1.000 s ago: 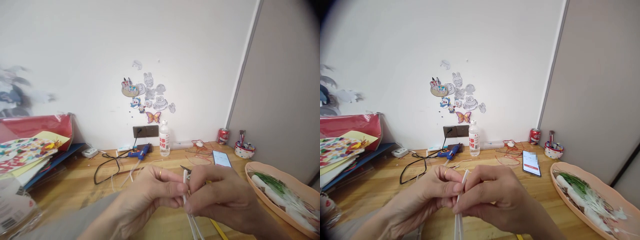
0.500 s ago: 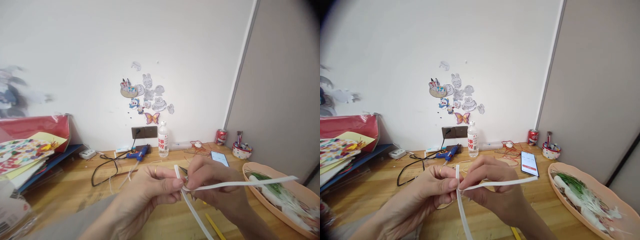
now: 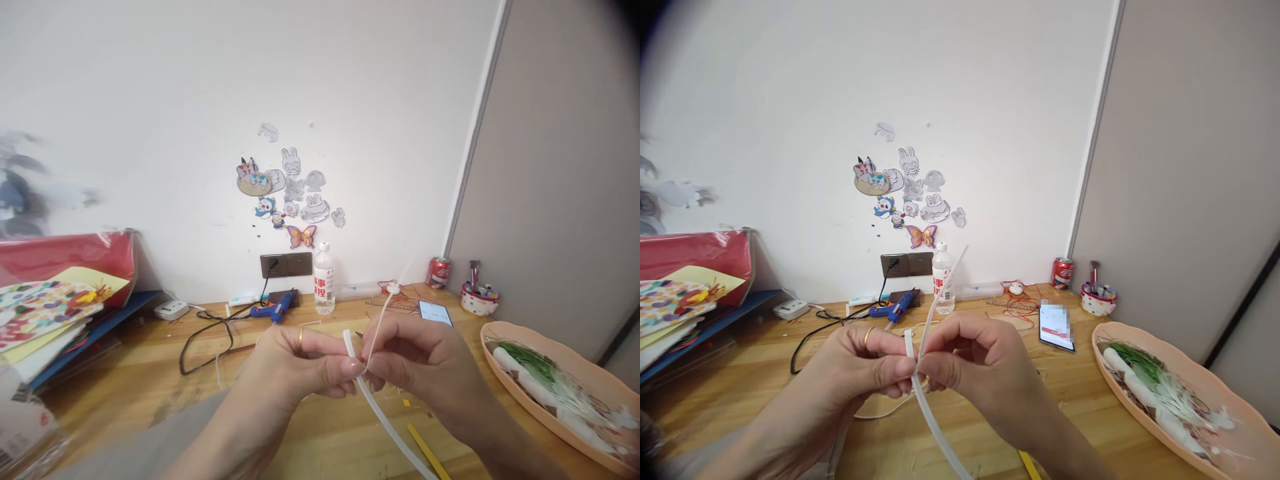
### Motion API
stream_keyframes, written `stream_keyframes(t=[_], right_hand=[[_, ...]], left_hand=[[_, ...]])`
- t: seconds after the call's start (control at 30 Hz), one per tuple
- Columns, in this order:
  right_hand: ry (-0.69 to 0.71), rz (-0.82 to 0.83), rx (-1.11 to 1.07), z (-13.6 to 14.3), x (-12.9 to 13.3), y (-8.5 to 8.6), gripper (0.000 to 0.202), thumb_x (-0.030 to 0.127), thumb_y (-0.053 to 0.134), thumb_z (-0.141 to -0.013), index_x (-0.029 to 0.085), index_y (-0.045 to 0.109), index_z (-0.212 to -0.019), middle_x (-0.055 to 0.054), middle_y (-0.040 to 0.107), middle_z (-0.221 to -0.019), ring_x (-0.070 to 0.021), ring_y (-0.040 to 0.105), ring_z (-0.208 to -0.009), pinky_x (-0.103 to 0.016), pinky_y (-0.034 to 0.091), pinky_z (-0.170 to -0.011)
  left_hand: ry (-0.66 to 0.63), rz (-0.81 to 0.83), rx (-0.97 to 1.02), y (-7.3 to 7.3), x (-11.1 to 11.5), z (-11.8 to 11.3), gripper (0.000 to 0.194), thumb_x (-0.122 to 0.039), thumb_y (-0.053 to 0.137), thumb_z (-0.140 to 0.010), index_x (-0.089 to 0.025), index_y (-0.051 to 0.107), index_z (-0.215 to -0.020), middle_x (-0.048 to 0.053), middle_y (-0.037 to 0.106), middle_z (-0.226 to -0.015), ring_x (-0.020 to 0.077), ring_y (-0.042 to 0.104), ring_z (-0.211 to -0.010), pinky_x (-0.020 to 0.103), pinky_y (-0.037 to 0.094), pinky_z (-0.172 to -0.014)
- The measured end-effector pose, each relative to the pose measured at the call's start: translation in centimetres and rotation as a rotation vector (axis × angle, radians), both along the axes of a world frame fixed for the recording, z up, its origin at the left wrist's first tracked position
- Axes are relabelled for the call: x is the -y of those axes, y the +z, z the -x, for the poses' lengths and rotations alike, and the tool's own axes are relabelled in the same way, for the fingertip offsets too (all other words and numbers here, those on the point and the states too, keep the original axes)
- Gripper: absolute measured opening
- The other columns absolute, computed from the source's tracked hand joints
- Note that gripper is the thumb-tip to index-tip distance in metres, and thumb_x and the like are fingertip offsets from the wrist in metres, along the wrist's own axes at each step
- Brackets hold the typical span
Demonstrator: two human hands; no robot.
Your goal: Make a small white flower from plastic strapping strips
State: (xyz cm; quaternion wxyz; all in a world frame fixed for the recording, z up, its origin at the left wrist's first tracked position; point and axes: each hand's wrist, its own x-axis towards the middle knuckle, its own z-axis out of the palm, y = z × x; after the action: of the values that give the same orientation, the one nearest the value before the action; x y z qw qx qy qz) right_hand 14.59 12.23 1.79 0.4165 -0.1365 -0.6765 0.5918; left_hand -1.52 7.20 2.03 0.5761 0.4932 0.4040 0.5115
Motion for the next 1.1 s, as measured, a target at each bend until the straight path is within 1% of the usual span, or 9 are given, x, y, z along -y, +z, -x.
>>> stream_keyframes(t=[0.17, 0.33, 0.57, 0.67, 0.73, 0.8, 0.87, 1.0, 1.1], right_hand=[[0.003, 0.081, 0.036, -0.1, 0.4, 0.2, 0.009, 0.015, 0.070, -0.067, 0.015, 0.061, -0.065, 0.004, 0.058, -0.055, -0.0045, 0.053, -0.052, -0.013, 0.044, -0.051], [-0.027, 0.119, 0.031, 0.1, 0.5, 0.0, 0.011, 0.017, 0.071, -0.066, 0.015, 0.060, -0.067, 0.004, 0.059, -0.054, -0.0044, 0.053, -0.049, -0.014, 0.045, -0.048], [0.017, 0.116, 0.029, 0.2, 0.4, 0.0, 0.009, 0.018, 0.069, -0.068, 0.014, 0.061, -0.069, 0.003, 0.059, -0.057, -0.0043, 0.053, -0.049, -0.014, 0.045, -0.048], [0.035, 0.118, 0.041, 0.2, 0.3, -0.1, 0.007, 0.018, 0.068, -0.070, 0.015, 0.062, -0.070, 0.003, 0.059, -0.059, -0.0044, 0.053, -0.051, -0.014, 0.044, -0.048], [0.047, 0.107, 0.051, 0.2, 0.2, -0.1, 0.006, 0.019, 0.067, -0.071, 0.016, 0.062, -0.071, 0.004, 0.058, -0.061, -0.0047, 0.052, -0.054, -0.014, 0.043, -0.050], [0.062, 0.084, 0.054, 0.1, 0.0, -0.1, 0.005, 0.019, 0.067, -0.071, 0.016, 0.063, -0.072, 0.004, 0.056, -0.064, -0.0056, 0.052, -0.060, -0.016, 0.043, -0.055], [0.088, 0.087, 0.061, 0.0, -0.1, 0.0, 0.006, 0.020, 0.067, -0.071, 0.016, 0.062, -0.070, 0.004, 0.055, -0.066, -0.0070, 0.052, -0.063, -0.019, 0.042, -0.058], [0.178, 0.196, 0.066, 0.0, -0.3, -0.3, 0.014, 0.024, 0.069, -0.068, 0.015, 0.058, -0.066, 0.004, 0.054, -0.064, -0.0093, 0.054, -0.061, -0.023, 0.040, -0.058], [0.253, 0.239, 0.084, 0.1, -0.3, -0.7, 0.018, 0.027, 0.070, -0.066, 0.015, 0.056, -0.066, 0.002, 0.056, -0.060, -0.0121, 0.055, -0.060, -0.027, 0.041, -0.060]], left_hand=[[-0.003, -0.007, -0.015, 0.0, 0.1, -0.1, 0.008, -0.016, 0.069, -0.067, -0.018, 0.072, -0.060, -0.003, 0.068, -0.056, 0.0051, 0.051, -0.054, 0.013, 0.039, -0.052], [0.031, -0.011, -0.068, 0.4, 0.1, -0.2, 0.010, -0.017, 0.069, -0.066, -0.019, 0.072, -0.057, -0.004, 0.065, -0.051, 0.0052, 0.047, -0.051, 0.013, 0.038, -0.051], [0.020, -0.025, -0.119, 0.7, 0.7, -0.4, 0.009, -0.019, 0.070, -0.065, -0.020, 0.073, -0.056, -0.003, 0.068, -0.054, 0.0073, 0.046, -0.052, 0.015, 0.039, -0.053], [0.022, -0.046, -0.158, 0.9, 0.8, -0.5, 0.008, -0.019, 0.068, -0.066, -0.021, 0.074, -0.059, -0.002, 0.069, -0.058, 0.0100, 0.051, -0.057, 0.018, 0.041, -0.058], [0.041, -0.043, -0.174, 1.0, 0.8, -0.5, 0.008, -0.016, 0.069, -0.064, -0.021, 0.074, -0.059, -0.003, 0.068, -0.057, 0.0098, 0.051, -0.057, 0.018, 0.040, -0.058], [0.057, -0.004, -0.154, 0.8, 0.8, -0.5, 0.010, -0.013, 0.072, -0.060, -0.021, 0.072, -0.053, -0.005, 0.064, -0.050, 0.0077, 0.048, -0.052, 0.017, 0.039, -0.054], [0.034, 0.035, -0.105, 0.5, 0.7, -0.5, 0.011, -0.012, 0.072, -0.058, -0.020, 0.071, -0.051, -0.005, 0.062, -0.046, 0.0060, 0.046, -0.047, 0.016, 0.038, -0.050], [-0.068, 0.100, 0.028, 0.1, 0.5, -0.5, 0.006, -0.016, 0.074, -0.057, -0.017, 0.070, -0.052, -0.003, 0.063, -0.047, 0.0052, 0.048, -0.046, 0.015, 0.038, -0.050], [-0.097, 0.150, 0.069, 0.1, 0.5, -0.8, 0.008, -0.017, 0.076, -0.053, -0.014, 0.069, -0.051, -0.002, 0.062, -0.045, 0.0049, 0.049, -0.045, 0.015, 0.038, -0.049]])
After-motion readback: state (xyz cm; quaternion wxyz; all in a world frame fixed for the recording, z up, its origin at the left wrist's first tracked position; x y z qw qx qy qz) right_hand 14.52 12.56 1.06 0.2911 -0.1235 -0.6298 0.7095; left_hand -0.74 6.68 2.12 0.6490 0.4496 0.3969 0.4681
